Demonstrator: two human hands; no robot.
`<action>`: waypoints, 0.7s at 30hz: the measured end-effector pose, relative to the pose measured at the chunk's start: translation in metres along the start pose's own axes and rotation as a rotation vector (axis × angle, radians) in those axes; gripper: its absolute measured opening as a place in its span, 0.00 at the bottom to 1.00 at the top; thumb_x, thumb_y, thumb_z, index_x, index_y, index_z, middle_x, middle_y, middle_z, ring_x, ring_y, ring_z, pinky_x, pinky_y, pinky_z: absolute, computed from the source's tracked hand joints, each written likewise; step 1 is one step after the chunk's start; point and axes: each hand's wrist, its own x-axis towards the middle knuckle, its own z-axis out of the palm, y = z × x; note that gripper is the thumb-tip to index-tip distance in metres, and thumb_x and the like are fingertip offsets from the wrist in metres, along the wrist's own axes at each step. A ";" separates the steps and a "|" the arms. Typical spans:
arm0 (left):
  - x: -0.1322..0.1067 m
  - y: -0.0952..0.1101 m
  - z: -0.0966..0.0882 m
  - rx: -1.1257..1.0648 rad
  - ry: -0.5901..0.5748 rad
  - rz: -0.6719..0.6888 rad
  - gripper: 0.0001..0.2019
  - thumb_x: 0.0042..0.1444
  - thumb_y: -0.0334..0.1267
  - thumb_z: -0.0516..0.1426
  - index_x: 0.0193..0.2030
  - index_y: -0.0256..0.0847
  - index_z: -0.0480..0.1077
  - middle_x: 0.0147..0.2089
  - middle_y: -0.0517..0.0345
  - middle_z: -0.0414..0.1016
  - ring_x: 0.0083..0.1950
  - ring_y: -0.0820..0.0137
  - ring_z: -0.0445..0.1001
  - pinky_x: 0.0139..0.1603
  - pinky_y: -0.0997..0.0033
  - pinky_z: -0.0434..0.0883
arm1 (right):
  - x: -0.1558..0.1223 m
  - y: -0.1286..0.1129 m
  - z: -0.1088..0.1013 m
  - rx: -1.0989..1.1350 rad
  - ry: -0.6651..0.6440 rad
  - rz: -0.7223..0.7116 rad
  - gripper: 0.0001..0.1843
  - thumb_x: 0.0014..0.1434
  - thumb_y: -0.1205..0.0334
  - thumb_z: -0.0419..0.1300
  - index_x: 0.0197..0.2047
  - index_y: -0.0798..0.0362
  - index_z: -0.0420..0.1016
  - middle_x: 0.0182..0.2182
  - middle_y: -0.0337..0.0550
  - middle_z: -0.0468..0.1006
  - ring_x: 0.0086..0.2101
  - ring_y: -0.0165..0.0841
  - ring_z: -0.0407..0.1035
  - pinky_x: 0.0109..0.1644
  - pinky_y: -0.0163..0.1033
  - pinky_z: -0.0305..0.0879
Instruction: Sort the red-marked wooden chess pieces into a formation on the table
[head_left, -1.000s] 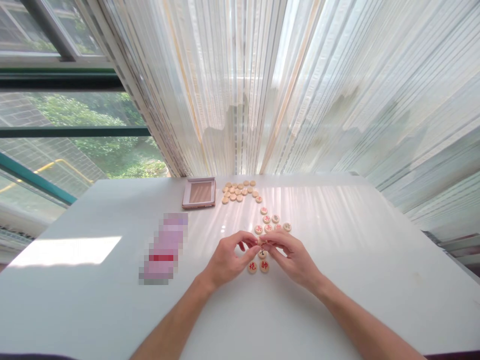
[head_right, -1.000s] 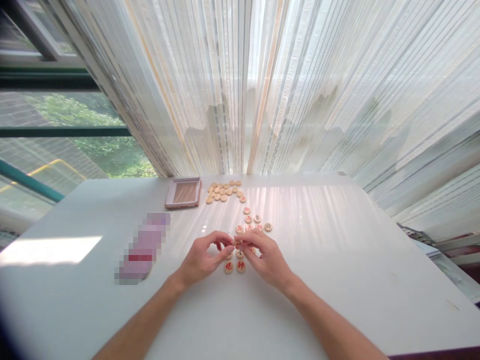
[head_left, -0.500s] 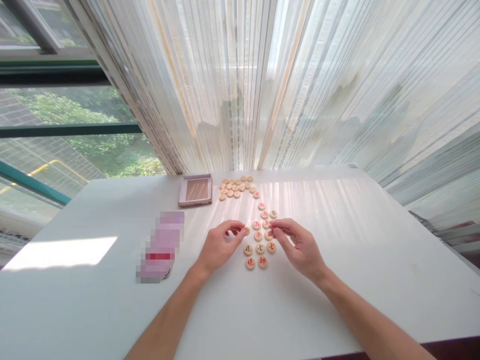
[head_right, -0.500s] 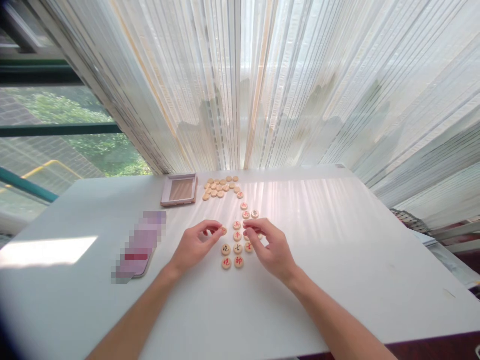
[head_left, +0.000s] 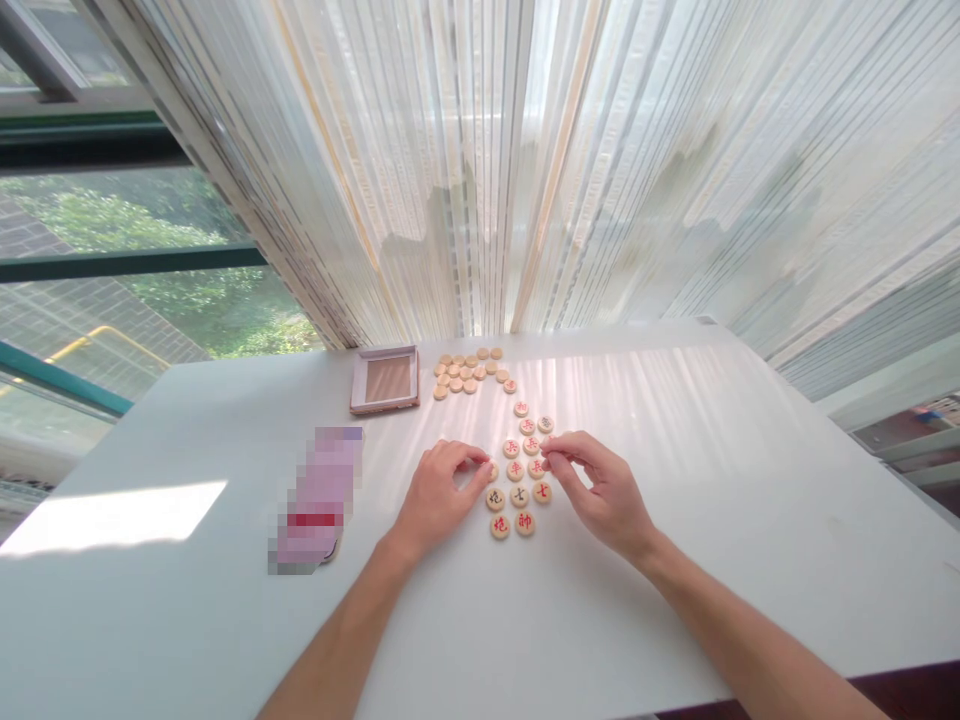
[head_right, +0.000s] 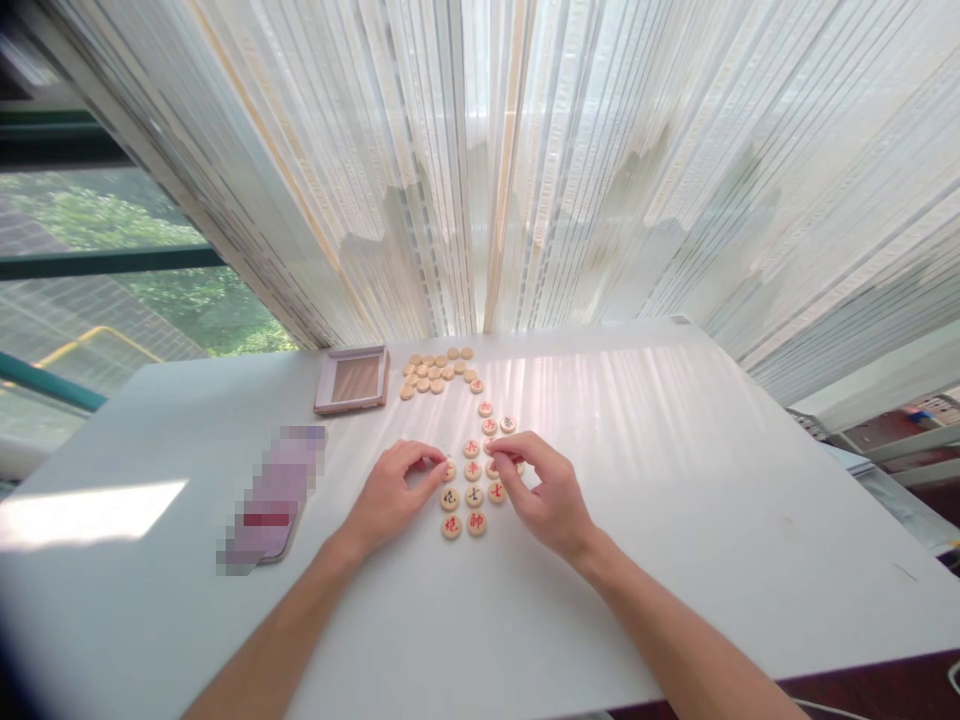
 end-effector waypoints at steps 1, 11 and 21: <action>0.000 -0.001 -0.003 -0.007 -0.032 0.016 0.05 0.62 0.39 0.58 0.42 0.46 0.75 0.41 0.57 0.79 0.40 0.64 0.73 0.46 0.62 0.68 | 0.000 0.000 0.000 -0.003 0.002 0.001 0.08 0.68 0.61 0.57 0.46 0.49 0.76 0.40 0.45 0.78 0.38 0.37 0.75 0.44 0.45 0.74; -0.002 -0.004 -0.009 0.047 -0.131 0.144 0.06 0.64 0.37 0.58 0.45 0.50 0.75 0.48 0.60 0.79 0.50 0.63 0.73 0.52 0.59 0.66 | 0.002 0.002 -0.003 -0.013 0.010 0.003 0.07 0.67 0.63 0.57 0.45 0.49 0.76 0.39 0.44 0.77 0.37 0.36 0.76 0.43 0.43 0.75; -0.003 -0.006 -0.012 0.048 -0.164 0.171 0.09 0.61 0.35 0.59 0.48 0.50 0.75 0.50 0.58 0.78 0.51 0.62 0.73 0.53 0.59 0.66 | 0.003 0.005 -0.002 -0.030 0.006 -0.004 0.07 0.67 0.64 0.58 0.45 0.49 0.77 0.39 0.43 0.78 0.37 0.35 0.75 0.43 0.42 0.74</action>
